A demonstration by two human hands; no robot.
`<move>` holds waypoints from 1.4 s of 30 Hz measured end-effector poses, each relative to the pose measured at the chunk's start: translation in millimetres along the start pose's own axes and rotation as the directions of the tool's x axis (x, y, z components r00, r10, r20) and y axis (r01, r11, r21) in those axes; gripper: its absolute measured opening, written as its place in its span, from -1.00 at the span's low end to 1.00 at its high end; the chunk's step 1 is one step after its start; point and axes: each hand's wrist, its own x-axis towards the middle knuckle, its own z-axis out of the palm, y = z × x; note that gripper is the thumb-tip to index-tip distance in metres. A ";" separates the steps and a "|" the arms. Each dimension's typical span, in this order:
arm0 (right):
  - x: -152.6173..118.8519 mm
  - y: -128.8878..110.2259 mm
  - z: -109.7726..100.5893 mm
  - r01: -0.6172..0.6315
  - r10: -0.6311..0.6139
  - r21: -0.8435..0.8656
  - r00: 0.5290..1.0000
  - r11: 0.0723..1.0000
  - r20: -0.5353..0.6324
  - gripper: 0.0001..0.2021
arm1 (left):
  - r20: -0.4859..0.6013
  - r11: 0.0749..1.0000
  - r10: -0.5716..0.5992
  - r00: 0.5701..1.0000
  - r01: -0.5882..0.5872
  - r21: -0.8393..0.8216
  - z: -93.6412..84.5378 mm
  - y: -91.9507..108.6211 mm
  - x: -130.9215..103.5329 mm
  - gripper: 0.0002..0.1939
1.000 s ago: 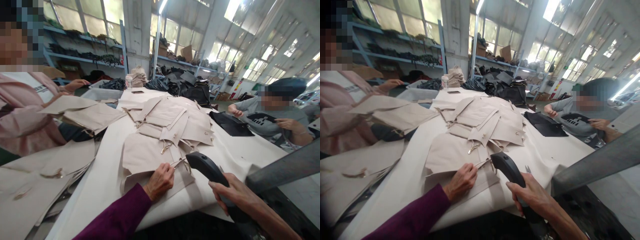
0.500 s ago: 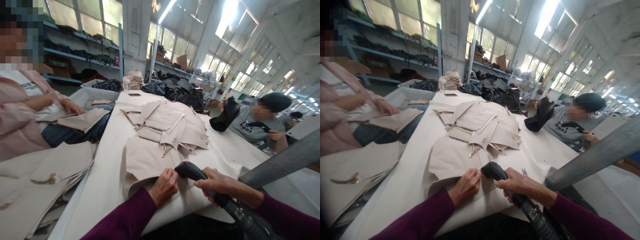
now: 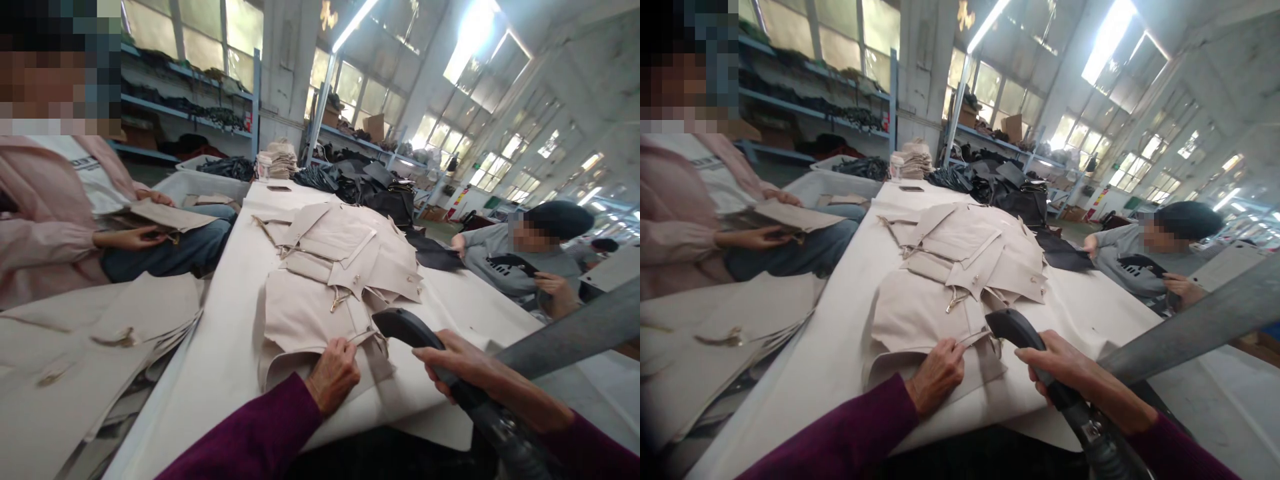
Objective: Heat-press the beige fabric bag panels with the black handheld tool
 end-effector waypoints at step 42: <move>-2.7 29.5 64.1 0.249 -0.248 0.004 0.964 0.968 0.100 -0.82 | 0.014 0.919 -0.387 0.922 0.385 0.084 -12.9 -12.5 -52.7 -0.61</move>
